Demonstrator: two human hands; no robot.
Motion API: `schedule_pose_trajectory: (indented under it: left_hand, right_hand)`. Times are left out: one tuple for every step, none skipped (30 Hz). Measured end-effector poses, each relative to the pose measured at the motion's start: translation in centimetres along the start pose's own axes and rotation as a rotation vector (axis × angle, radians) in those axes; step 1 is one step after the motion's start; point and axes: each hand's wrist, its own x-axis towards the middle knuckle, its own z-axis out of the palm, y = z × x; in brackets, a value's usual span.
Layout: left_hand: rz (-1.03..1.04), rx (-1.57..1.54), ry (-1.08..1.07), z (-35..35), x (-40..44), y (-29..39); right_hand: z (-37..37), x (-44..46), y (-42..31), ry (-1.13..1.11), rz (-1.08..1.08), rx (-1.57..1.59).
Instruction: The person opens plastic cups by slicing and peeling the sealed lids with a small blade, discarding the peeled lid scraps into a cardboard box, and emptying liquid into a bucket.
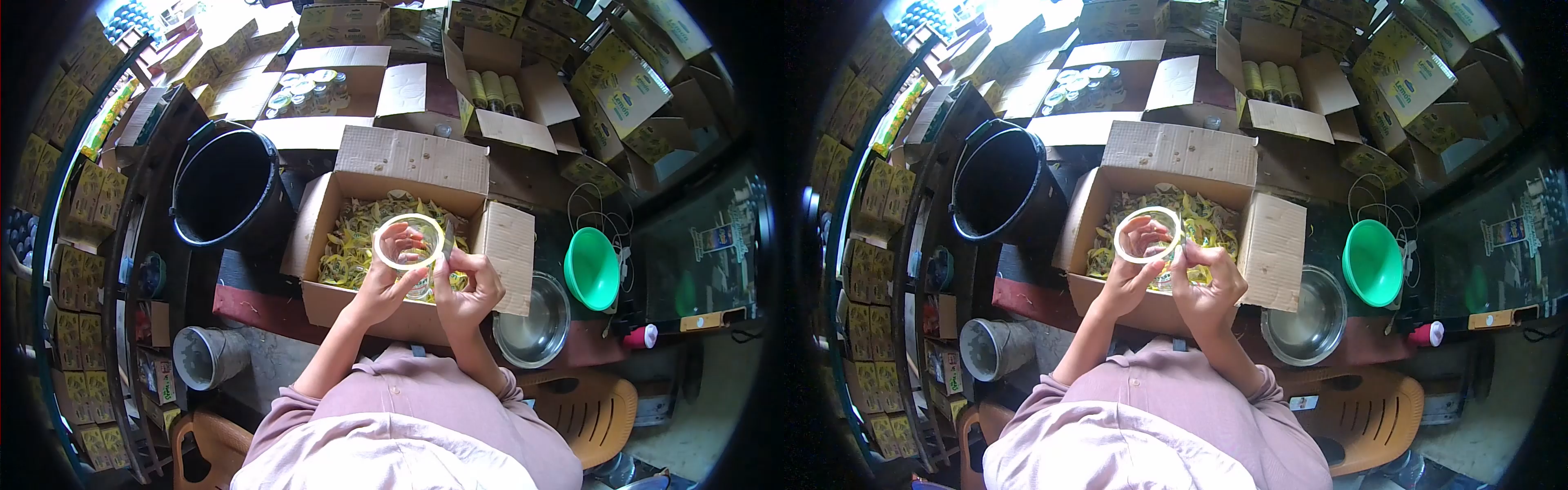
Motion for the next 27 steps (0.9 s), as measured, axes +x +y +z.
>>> schedule_pose_trajectory:
  left_hand:
    - [-0.003,0.004,-0.001,0.0,0.0,-0.1]
    - [-0.007,0.008,-0.003,0.0,0.0,-0.1]
    - [-0.011,0.012,-0.006,0.0,0.0,-0.2]
    - [-0.013,0.019,-0.011,-0.1,0.0,-0.2]
    - [-0.014,0.026,-0.016,-0.2,0.0,-0.1]
    - [-0.015,0.033,-0.02,-0.2,0.0,-0.1]
    - [-0.014,0.059,-0.021,-0.3,0.1,-0.1]
    - [-0.014,0.085,-0.023,-0.4,0.1,-0.2]
    - [-0.013,0.112,-0.023,-0.5,0.1,-0.2]
    - [-0.015,0.126,-0.025,-0.5,0.1,-0.1]
    - [-0.017,0.141,-0.028,-0.6,0.1,-0.1]
    - [-0.019,0.155,-0.031,-0.6,0.1,0.0]
    - [-0.017,0.164,-0.035,-0.7,0.0,-0.1]
    - [-0.016,0.174,-0.039,-0.7,0.0,-0.2]
    - [-0.015,0.183,-0.043,-0.8,0.0,-0.3]
    - [-0.012,0.19,-0.051,-0.9,0.0,-0.2]
    - [-0.009,0.197,-0.059,-1.0,0.1,-0.2]
    - [-0.007,0.203,-0.067,-1.1,0.1,-0.1]
    - [-0.006,0.206,-0.074,-1.2,0.1,-0.1]
    - [-0.005,0.209,-0.081,-1.3,0.1,-0.1]
    - [-0.004,0.212,-0.089,-1.4,0.1,-0.1]
    - [-0.012,0.207,-0.088,-1.5,0.0,-0.1]
    - [-0.019,0.203,-0.088,-1.5,0.0,0.0]
    - [-0.028,0.2,-0.087,-1.5,0.0,0.1]
    - [-0.022,0.21,-0.094,-1.6,0.0,0.2]
    - [-0.017,0.22,-0.101,-1.8,0.0,0.3]
    - [-0.01,0.229,-0.109,-1.9,0.0,0.4]
  right_hand:
    - [0.0,0.0,0.1,0.006,-0.003,-0.013]
    - [0.0,0.1,0.1,0.008,-0.012,-0.014]
    - [0.0,0.2,0.0,0.011,-0.021,-0.016]
    - [0.1,0.3,0.0,0.014,-0.03,-0.017]
    - [0.1,0.3,0.0,0.016,-0.036,-0.023]
    - [0.2,0.4,-0.1,0.018,-0.043,-0.03]
    - [0.2,0.5,-0.1,0.019,-0.05,-0.036]
    - [0.2,0.5,0.0,0.02,-0.049,-0.037]
    - [0.3,0.5,0.1,0.021,-0.048,-0.038]
    - [0.3,0.5,0.2,0.023,-0.046,-0.04]
    - [0.3,0.5,0.2,0.026,-0.048,-0.039]
    - [0.3,0.6,0.3,0.03,-0.051,-0.039]
    - [0.3,0.7,0.3,0.034,-0.054,-0.038]
    - [0.3,0.8,0.5,0.031,-0.052,-0.036]
    - [0.3,0.9,0.6,0.029,-0.05,-0.033]
    - [0.3,0.9,0.7,0.027,-0.048,-0.031]
    - [0.2,0.9,0.8,0.017,-0.047,-0.017]
    - [0.2,0.9,0.8,0.006,-0.046,-0.003]
    - [0.2,0.9,0.9,-0.006,-0.045,0.011]
    - [0.1,0.8,1.0,-0.013,-0.048,0.011]
    - [0.1,0.8,1.2,-0.019,-0.05,0.009]
    - [0.1,0.9,1.3,-0.025,-0.053,0.007]
    - [0.1,1.0,1.2,-0.022,-0.058,0.006]
    - [0.1,1.2,1.1,-0.018,-0.061,0.005]
    - [0.1,1.3,0.9,-0.015,-0.064,0.004]
    - [0.1,1.3,0.8,-0.033,-0.058,0.003]
    - [-0.1,1.3,0.7,-0.052,-0.052,0.002]
